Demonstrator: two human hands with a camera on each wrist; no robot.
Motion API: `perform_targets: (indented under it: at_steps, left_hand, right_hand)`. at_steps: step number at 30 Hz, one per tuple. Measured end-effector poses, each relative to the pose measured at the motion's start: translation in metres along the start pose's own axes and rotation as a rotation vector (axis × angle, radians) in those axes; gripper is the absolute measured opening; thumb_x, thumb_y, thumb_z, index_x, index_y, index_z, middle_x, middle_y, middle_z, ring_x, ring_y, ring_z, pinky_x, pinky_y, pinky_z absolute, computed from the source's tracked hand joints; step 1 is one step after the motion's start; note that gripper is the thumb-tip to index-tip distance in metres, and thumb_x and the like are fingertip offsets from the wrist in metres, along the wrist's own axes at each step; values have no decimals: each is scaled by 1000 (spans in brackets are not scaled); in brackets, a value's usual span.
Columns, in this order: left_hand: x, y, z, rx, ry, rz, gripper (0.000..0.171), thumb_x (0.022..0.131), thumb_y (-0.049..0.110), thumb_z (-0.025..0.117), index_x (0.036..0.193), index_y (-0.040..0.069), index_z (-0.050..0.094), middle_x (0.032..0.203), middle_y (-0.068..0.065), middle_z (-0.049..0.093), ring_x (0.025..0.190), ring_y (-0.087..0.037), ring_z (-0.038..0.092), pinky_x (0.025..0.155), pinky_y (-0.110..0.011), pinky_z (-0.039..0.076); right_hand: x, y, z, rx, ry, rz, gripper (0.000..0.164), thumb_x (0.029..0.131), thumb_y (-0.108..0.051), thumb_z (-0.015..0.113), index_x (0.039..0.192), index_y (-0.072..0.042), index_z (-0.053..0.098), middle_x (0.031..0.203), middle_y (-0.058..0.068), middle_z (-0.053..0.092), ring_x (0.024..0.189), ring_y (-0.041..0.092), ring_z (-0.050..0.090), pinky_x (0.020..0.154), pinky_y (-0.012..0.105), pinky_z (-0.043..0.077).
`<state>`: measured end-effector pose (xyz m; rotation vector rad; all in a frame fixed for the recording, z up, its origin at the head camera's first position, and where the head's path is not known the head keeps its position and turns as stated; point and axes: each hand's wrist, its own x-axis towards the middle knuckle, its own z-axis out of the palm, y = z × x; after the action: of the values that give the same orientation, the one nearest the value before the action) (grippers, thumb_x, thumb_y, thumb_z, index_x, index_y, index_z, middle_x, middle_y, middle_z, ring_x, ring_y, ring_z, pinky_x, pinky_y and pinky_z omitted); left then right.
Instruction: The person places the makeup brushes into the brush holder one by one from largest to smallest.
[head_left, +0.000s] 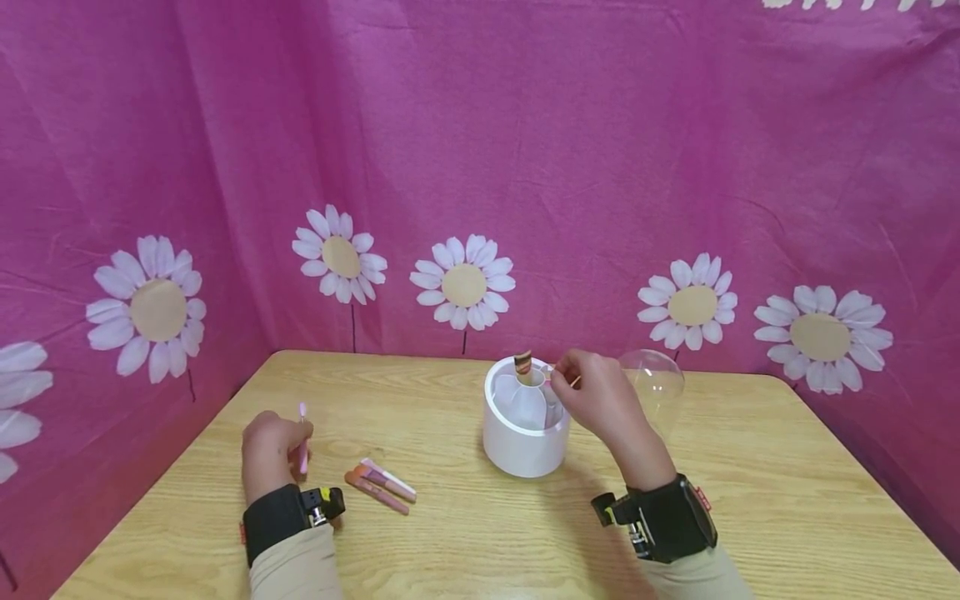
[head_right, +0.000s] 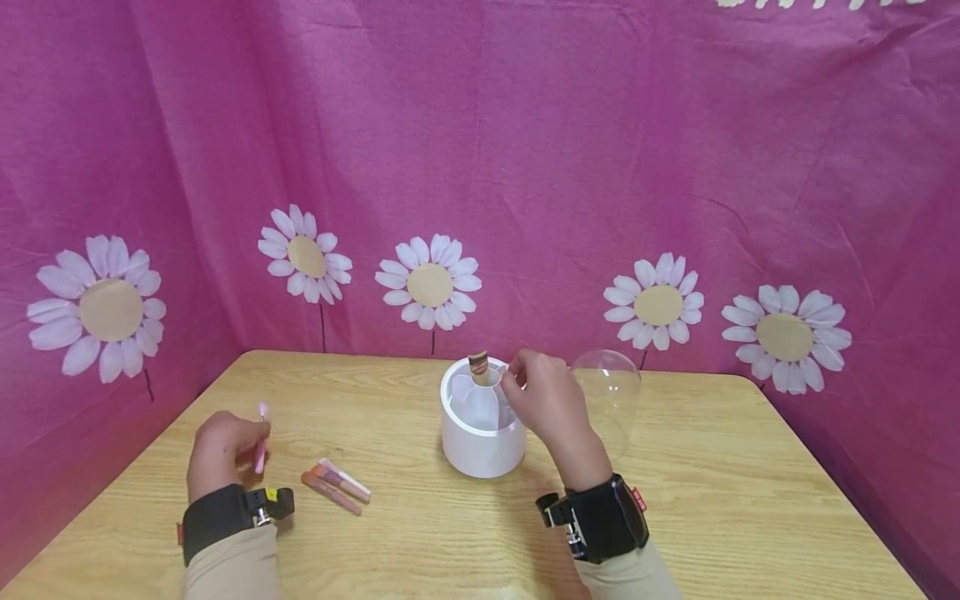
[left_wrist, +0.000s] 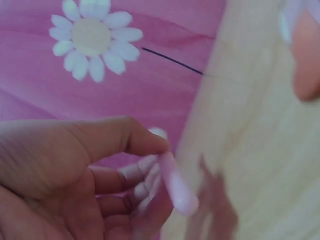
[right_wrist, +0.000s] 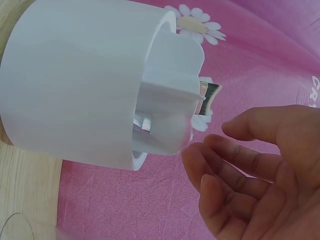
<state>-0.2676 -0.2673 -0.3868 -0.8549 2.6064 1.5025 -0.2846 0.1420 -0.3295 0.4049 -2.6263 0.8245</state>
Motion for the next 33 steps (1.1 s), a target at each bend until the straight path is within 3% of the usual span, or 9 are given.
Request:
perform_targets:
  at_steps: [2, 4, 8, 11, 23, 30, 33]
  left_hand:
    - [-2, 7, 1, -13, -13, 52, 35, 98, 15, 59, 117, -14, 54, 70, -10, 58, 65, -24, 58, 61, -34, 48]
    - [-4, 16, 3, 29, -11, 147, 35, 99, 16, 58, 119, -13, 59, 76, -14, 62, 76, -27, 60, 69, -37, 49]
    - [-9, 32, 10, 113, 5, 340, 39, 98, 17, 58, 125, -9, 60, 108, -24, 67, 105, -36, 59, 90, -47, 49]
    - [-13, 44, 14, 134, -12, 420, 38, 98, 18, 58, 126, -8, 60, 119, -26, 64, 113, -40, 57, 94, -51, 48]
    - [-28, 71, 21, 140, -23, 550, 34, 95, 13, 58, 125, -3, 59, 117, -23, 68, 112, -37, 63, 97, -50, 49]
    - [-38, 84, 30, 138, -31, 672, 26, 95, 10, 68, 117, -3, 63, 105, -18, 71, 99, -33, 66, 82, -44, 54]
    - [-43, 90, 35, 149, -23, 726, 23, 95, 12, 70, 113, -1, 65, 103, -16, 71, 98, -32, 67, 82, -45, 55]
  right_hand:
    - [0, 0, 0, 1, -4, 0, 11, 91, -12, 64, 86, -4, 69, 79, 6, 68, 72, 21, 62, 65, 34, 54]
    - [-1, 0, 0, 1, -5, -2, 11, 91, -12, 64, 85, -4, 69, 78, 6, 68, 71, 21, 62, 65, 34, 54]
    - [-1, 0, 0, 0, -8, -6, 11, 91, -12, 64, 84, -4, 69, 78, 6, 68, 71, 21, 62, 65, 34, 54]
    - [-1, 0, 0, -3, -13, -4, 12, 92, -12, 64, 85, -4, 69, 79, 6, 68, 72, 21, 62, 65, 34, 54]
    - [0, -2, 1, -8, -21, -21, 12, 91, -12, 64, 85, -3, 70, 79, 7, 68, 70, 20, 62, 62, 33, 53]
    - [-1, -2, 2, -9, -23, -28, 12, 91, -12, 65, 85, -3, 69, 78, 7, 68, 69, 19, 61, 61, 32, 52]
    - [-1, -2, 3, -6, -23, -29, 11, 91, -12, 65, 85, -3, 69, 78, 7, 68, 69, 19, 61, 61, 31, 52]
